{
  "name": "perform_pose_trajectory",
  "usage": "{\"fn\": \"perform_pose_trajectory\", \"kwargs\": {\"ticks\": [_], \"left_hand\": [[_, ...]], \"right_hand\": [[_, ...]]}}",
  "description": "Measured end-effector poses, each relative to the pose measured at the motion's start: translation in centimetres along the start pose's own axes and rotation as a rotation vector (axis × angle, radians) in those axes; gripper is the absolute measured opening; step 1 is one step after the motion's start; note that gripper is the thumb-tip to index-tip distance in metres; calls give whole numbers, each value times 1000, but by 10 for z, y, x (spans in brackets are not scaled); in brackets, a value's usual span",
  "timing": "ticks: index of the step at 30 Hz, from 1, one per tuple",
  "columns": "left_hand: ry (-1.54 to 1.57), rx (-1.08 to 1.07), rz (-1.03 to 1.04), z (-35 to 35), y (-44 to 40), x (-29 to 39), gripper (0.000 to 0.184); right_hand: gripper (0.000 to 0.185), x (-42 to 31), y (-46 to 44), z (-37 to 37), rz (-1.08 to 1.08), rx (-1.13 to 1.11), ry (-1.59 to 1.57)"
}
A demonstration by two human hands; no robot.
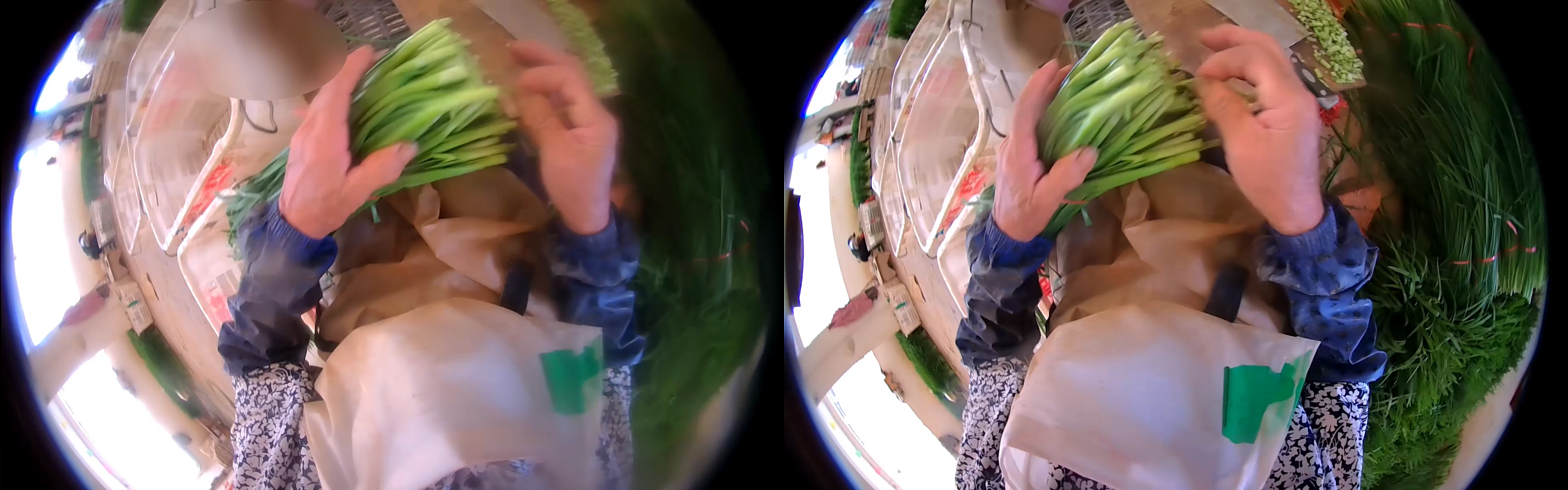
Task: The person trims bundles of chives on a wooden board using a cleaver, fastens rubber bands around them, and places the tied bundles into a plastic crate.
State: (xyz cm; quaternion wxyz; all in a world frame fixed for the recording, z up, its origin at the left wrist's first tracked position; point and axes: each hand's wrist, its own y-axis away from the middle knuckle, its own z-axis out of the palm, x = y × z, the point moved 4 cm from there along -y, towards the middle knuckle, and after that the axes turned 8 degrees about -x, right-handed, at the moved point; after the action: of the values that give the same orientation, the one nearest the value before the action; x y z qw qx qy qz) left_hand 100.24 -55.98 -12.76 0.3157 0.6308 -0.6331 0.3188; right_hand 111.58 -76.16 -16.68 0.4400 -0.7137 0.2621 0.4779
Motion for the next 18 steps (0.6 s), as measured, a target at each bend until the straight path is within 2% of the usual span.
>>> {"fn": "perform_pose_trajectory", "kwargs": {"ticks": [1, 2, 3, 4, 6, 7, 9, 10, 13, 14, 17, 18], "left_hand": [[175, -10, 17, -2, 0, -1, 103], [81, -32, -69, -5, -2, 0, 123], [94, -102, -141, -1, 2, 10, 125], [-381, -78, 15, -5, 4, 4, 124], [-859, -49, 199, -8, 9, 1, 123], [-537, -213, 89, -14, 4, 9, 121], [-216, -352, -49, -6, 8, 1, 121], [-73, -220, -42, -13, 7, -12, 121], [104, -132, -24, -23, 10, -21, 123], [110, -189, -85, -23, 10, -21, 124], [107, -244, -154, -22, 10, -26, 126], [59, -256, -162, -25, 11, -30, 125]], "right_hand": [[14, 1, 7, -16, 223, 180, -146], [15, 6, 10, -27, 293, 225, -185], [16, 11, 14, -40, 358, 301, -216], [16, 21, 20, -58, 350, 335, -208], [18, 43, 35, -80, 376, -20, 638], [18, 51, 47, -82, 394, 31, 627], [11, 66, 60, -81, 377, -49, 699], [6, 56, 60, -65, 180, 97, 656], [10, 47, 64, -62, 224, 78, 495], [17, 47, 66, -59, 273, -21, 435], [24, 33, 56, -38, 317, 5, 271], [24, 29, 49, -30, 256, 43, 65]]}}
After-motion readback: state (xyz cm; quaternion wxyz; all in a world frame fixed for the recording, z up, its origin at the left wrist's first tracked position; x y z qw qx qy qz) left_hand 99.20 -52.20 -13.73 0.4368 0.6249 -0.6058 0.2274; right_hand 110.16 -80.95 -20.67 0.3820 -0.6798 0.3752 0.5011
